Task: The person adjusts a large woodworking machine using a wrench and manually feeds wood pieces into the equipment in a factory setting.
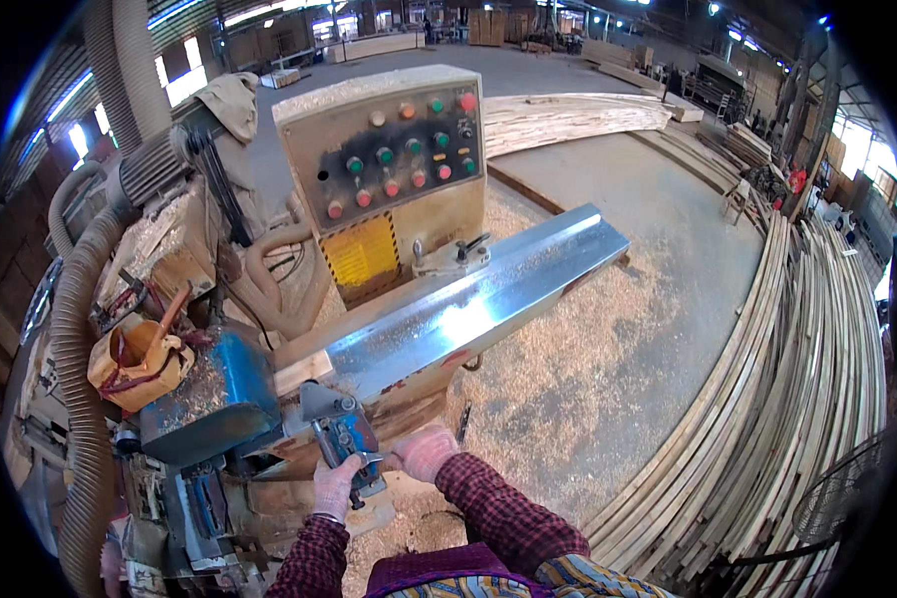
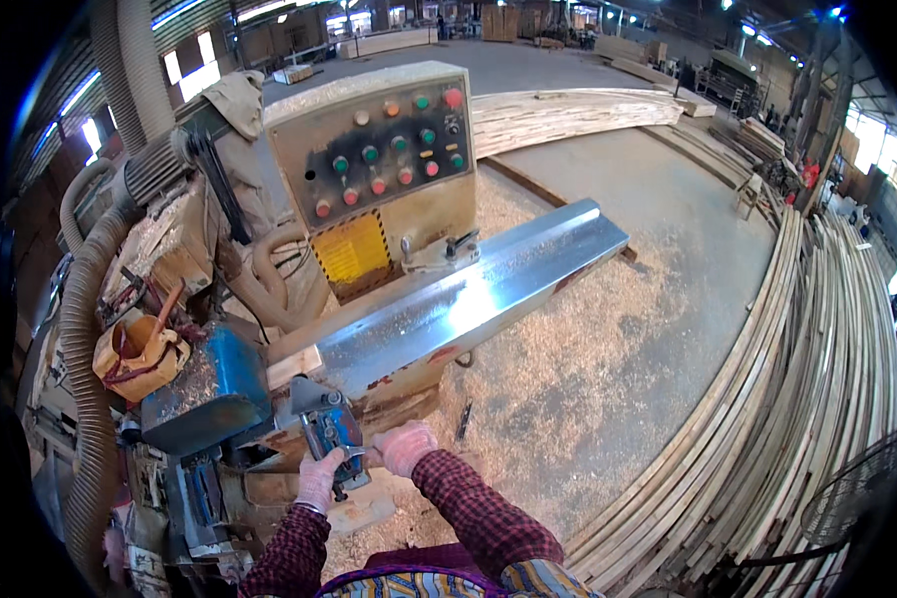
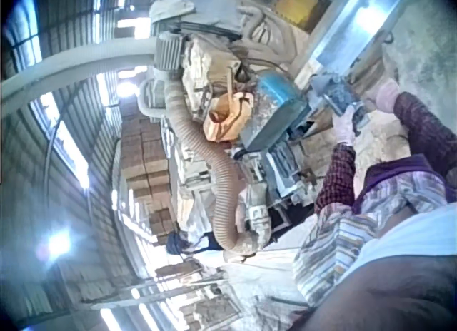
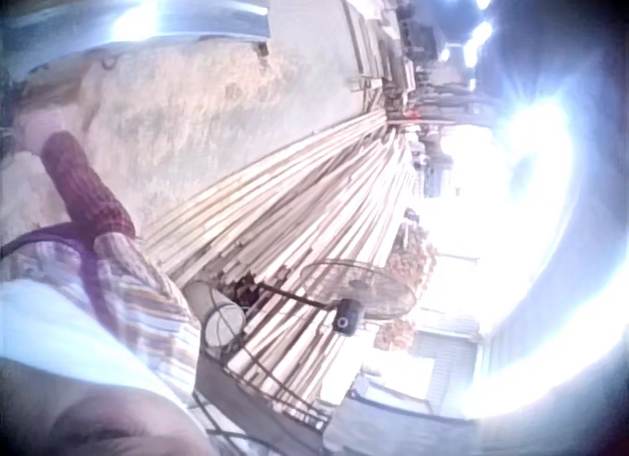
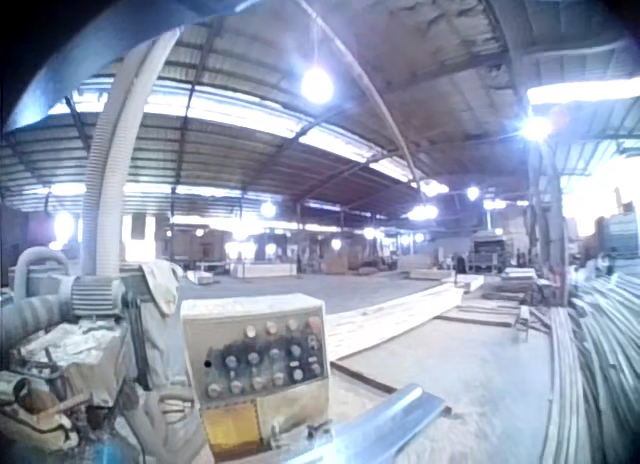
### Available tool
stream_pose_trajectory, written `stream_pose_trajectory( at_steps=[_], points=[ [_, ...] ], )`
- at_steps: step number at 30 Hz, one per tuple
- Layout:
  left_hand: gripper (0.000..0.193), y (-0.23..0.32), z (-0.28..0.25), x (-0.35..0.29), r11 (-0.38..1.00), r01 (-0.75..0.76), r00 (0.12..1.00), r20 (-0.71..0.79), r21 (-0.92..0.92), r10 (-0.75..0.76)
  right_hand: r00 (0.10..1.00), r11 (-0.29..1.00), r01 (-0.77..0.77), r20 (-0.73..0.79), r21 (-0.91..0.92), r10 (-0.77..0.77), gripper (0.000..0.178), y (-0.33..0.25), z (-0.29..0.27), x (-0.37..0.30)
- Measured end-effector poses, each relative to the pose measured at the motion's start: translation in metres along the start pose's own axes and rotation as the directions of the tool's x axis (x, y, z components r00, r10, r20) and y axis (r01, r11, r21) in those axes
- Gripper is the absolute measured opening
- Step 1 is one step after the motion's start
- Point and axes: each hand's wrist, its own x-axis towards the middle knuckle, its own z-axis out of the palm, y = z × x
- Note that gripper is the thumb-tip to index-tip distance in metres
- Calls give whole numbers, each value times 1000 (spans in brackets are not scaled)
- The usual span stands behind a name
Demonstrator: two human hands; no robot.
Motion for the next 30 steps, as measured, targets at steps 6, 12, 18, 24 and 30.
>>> stream_pose_trajectory(
  at_steps=[6,12,18,24,30],
  points=[
    [40,26,2,-4,1000,6,999,45,31,-7,995,998,-63,77,27,61,47,-6,-4,3],
    [38,21,-2,1,971,-222,958,167,-88,234,973,975,221,64,-19,-220,29,26,0,17],
    [72,2,-13,21,956,74,997,-30,286,-68,971,967,-183,-122,176,206,34,77,-35,68],
    [84,19,-9,8,970,165,986,-35,179,-161,963,794,-58,-174,606,203,38,52,-33,213],
    [85,28,-9,7,983,134,963,-248,123,-100,930,248,-331,270,911,251,23,4,-27,277]
  ],
)
